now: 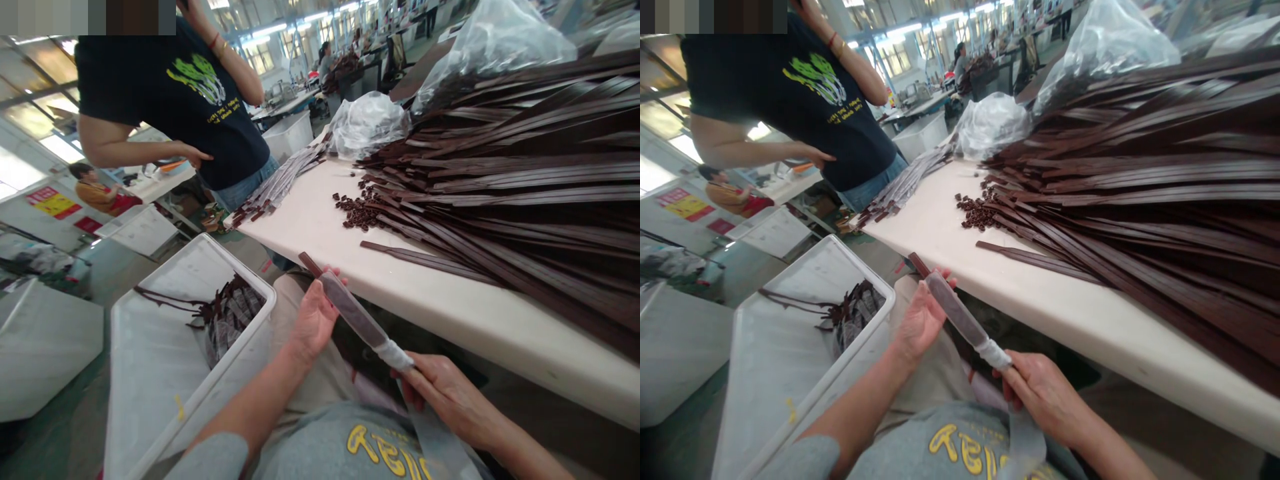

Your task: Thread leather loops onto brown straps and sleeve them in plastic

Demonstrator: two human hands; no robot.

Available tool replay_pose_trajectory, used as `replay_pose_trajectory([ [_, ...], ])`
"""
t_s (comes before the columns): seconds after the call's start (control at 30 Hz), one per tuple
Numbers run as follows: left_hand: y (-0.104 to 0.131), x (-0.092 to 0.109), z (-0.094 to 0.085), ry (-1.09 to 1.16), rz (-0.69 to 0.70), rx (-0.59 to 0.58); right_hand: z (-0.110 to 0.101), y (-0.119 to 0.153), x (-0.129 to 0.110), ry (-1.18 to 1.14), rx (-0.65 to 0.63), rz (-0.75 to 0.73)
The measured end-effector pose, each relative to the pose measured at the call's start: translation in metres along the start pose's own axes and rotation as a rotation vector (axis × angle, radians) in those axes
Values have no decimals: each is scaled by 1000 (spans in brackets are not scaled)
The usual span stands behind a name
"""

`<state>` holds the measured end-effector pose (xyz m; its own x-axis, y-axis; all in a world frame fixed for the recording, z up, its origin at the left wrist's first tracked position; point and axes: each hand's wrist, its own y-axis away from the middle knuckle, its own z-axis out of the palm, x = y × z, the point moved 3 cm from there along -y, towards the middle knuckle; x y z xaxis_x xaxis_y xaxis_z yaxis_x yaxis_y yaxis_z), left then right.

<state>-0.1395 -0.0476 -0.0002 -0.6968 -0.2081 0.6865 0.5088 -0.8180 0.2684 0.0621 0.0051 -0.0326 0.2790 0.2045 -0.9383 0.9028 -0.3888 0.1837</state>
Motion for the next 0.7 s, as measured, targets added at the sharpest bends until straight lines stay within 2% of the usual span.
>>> replay_pose_trajectory([
  [0.03,-4,2,-1,-6,5,27,0,0,2,-4,8,5],
  [0.1,-2,-9,1,-71,-57,34,0,-2,3,-43,26,7],
  [0.2,19,-40,6,-188,-226,-43,-1,-9,1,-84,51,-4],
  [0.27,26,-45,7,-229,-238,-87,-3,-12,-1,-111,35,5],
  [0.33,20,-30,6,-240,-135,-77,-8,-11,-2,-155,-5,30],
  [0.4,4,-3,2,-273,-12,-28,-15,-8,-2,-200,-56,55],
  [0.5,-20,27,0,-411,51,27,-31,1,-5,-253,-142,76],
  [0.57,-28,31,3,-476,45,31,-43,5,-8,-305,-178,74],
  [0.7,-26,14,17,-480,28,4,-59,7,-18,-383,-189,26],
])
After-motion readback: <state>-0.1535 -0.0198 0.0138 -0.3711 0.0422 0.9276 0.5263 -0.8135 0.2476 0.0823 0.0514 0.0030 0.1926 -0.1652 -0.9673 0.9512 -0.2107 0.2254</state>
